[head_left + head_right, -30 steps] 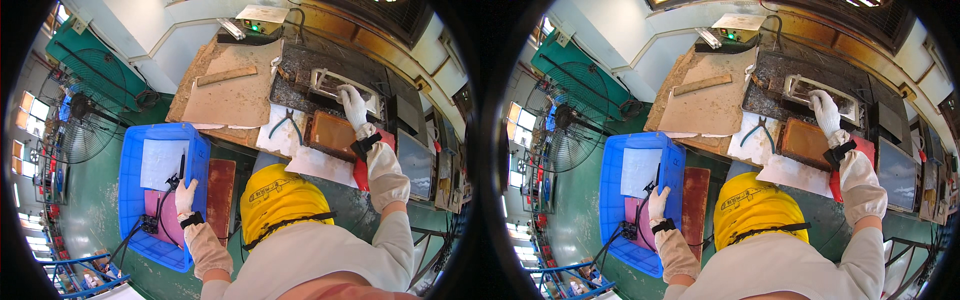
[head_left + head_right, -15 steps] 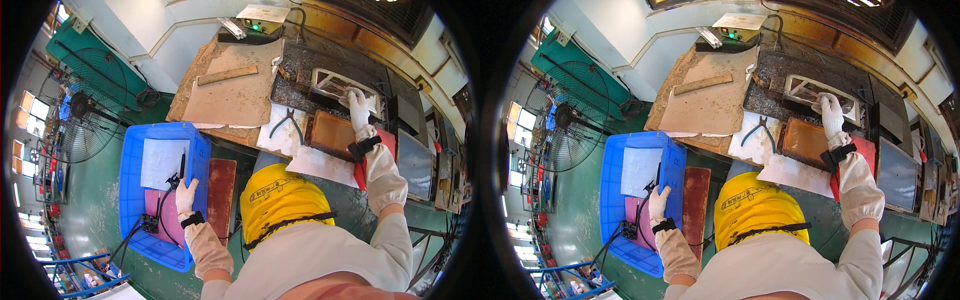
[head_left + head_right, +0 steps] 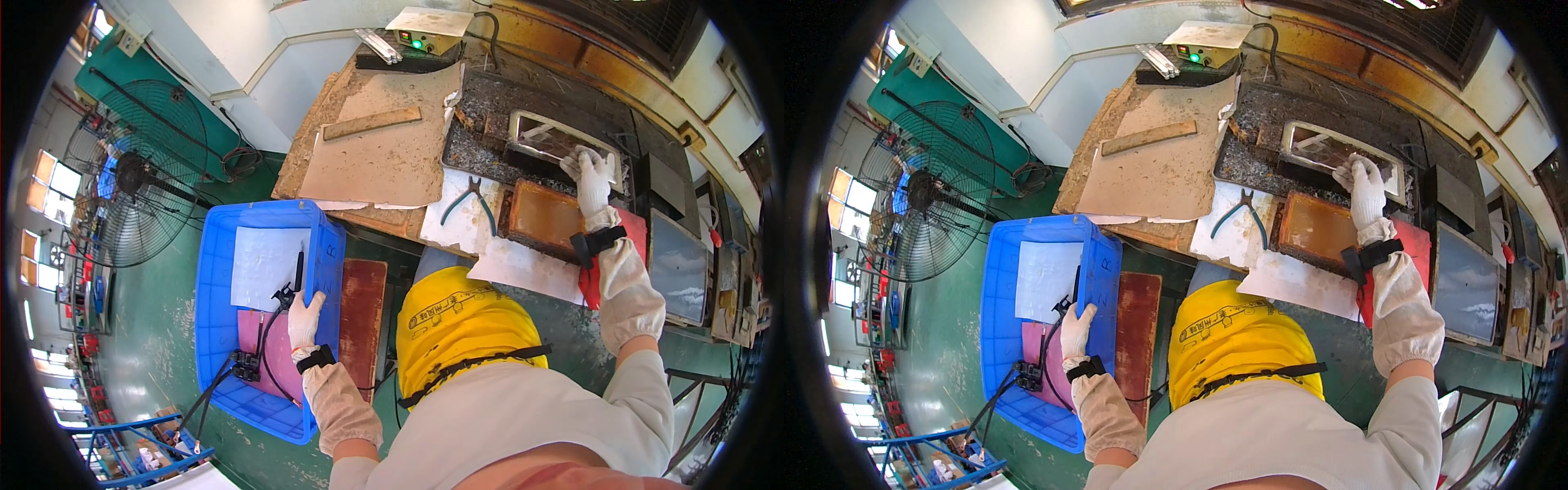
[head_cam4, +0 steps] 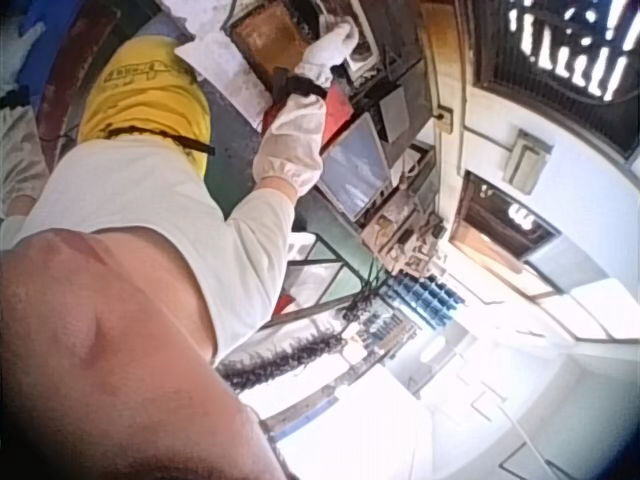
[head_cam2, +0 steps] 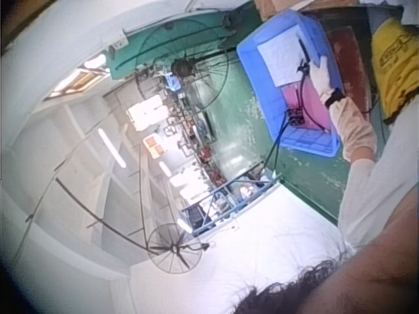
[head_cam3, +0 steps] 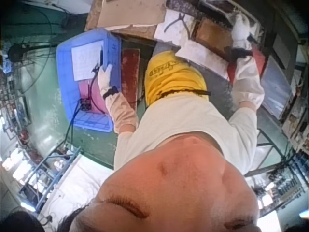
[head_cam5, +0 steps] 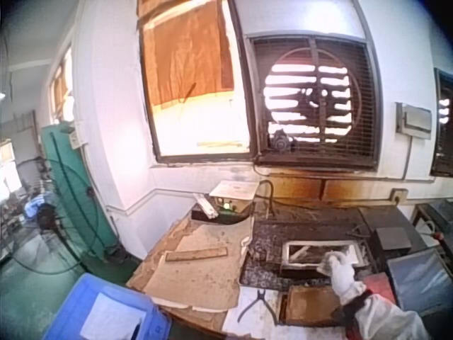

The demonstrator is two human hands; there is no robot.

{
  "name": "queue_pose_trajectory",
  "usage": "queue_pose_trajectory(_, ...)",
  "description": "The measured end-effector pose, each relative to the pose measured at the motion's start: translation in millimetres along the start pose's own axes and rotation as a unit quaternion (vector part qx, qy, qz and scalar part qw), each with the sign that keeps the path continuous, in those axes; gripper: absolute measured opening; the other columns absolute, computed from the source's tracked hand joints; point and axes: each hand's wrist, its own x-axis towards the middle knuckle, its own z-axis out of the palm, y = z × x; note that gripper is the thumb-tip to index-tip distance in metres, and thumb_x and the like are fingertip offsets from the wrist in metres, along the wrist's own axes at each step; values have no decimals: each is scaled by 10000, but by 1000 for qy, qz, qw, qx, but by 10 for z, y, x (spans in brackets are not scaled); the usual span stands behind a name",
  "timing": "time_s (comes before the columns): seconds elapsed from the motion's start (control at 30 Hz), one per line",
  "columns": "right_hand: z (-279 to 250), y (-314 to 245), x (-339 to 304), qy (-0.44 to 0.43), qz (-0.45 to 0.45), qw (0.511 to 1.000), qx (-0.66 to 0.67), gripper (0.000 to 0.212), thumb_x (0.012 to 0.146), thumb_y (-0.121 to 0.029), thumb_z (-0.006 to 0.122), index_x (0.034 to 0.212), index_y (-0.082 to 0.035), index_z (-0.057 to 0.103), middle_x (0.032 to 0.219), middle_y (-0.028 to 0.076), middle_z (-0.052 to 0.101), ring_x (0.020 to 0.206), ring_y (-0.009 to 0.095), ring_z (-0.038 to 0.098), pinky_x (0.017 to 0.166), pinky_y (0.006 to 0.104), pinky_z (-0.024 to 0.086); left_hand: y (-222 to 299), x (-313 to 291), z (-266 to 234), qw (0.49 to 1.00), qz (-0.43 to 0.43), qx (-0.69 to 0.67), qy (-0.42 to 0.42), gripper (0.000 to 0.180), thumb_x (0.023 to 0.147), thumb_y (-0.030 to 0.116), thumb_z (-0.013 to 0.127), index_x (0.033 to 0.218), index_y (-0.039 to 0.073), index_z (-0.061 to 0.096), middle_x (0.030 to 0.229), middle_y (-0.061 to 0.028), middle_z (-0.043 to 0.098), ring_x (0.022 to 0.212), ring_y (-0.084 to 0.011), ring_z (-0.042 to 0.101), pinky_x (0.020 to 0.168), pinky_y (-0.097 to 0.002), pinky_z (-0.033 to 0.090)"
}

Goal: The person picks up a cable from a blue bin, dips its ends into a container of liquid and then into a molten metal bath. They then press the cable ends against a component in a red holder and dip the assembly back into the molten metal before placing it in the bin.

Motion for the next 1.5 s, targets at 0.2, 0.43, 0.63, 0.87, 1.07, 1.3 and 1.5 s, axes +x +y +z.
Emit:
queue_pose_trajectory(0.2, -471, -221, 84, 12, -40, 998, 44, 227, 933, -124, 448, 1080, 46, 483, 948, 141, 571, 852, 232, 609, 813, 379, 531, -19, 11, 7, 1000, -4, 6, -2, 447, 769, 332, 619, 1058, -7, 582, 846, -120, 637, 751, -192, 600, 707, -317, 457)
queue_pose_trajectory(0.43, -1484, -580, 137, 116, -88, 989, 11, 244, 927, -124, 457, 1095, 49, 488, 972, 145, 570, 876, 232, 606, 821, 351, 526, 138, -89, -3, 1000, 17, -1, -6, 446, 783, 316, 608, 1077, -17, 570, 894, -137, 639, 800, -221, 606, 745, -331, 455)
queue_pose_trajectory(0.63, -1767, -678, -15, 212, -92, 971, -68, 260, 925, -120, 445, 1126, 44, 466, 987, 161, 564, 876, 223, 610, 791, 324, 537, 233, -127, -30, 1000, -2, 0, -6, 445, 787, 306, 604, 1082, -25, 565, 927, -139, 633, 841, -219, 595, 783, -324, 445)
queue_pose_trajectory(0.87, -1791, -640, 71, 231, -100, 927, -278, 239, 930, -156, 440, 1082, 5, 530, 968, 119, 597, 809, 191, 628, 736, 286, 531, 27, -33, 11, 1000, 16, -9, 7, 451, 784, 312, 604, 1084, -23, 567, 925, -137, 630, 839, -220, 590, 776, -327, 443)
queue_pose_trajectory(1.07, -1586, -756, 18, 190, -173, 816, -518, 219, 927, -165, 448, 1038, -19, 568, 859, 109, 632, 722, 156, 634, 724, 257, 503, -73, 7, -1, 1000, 13, -11, -3, 454, 786, 318, 601, 1086, -22, 567, 922, -148, 632, 837, -229, 595, 774, -332, 443)
queue_pose_trajectory(1.3, -1021, -775, -12, 83, -138, 956, -246, 221, 954, -141, 405, 1058, -9, 548, 961, 76, 587, 814, 131, 600, 725, 242, 498, 44, -36, -8, 1000, 28, 6, 10, 462, 787, 329, 601, 1097, -12, 567, 914, -149, 634, 806, -225, 601, 753, -329, 450)
queue_pose_trajectory(1.5, -146, -551, -137, -46, -94, 971, -214, 208, 927, -127, 461, 1040, 16, 561, 900, 67, 612, 779, 133, 616, 728, 253, 513, 68, -27, -5, 1000, 6, -3, 0, 464, 786, 333, 603, 1097, -9, 568, 881, -142, 638, 778, -214, 605, 724, -326, 458)
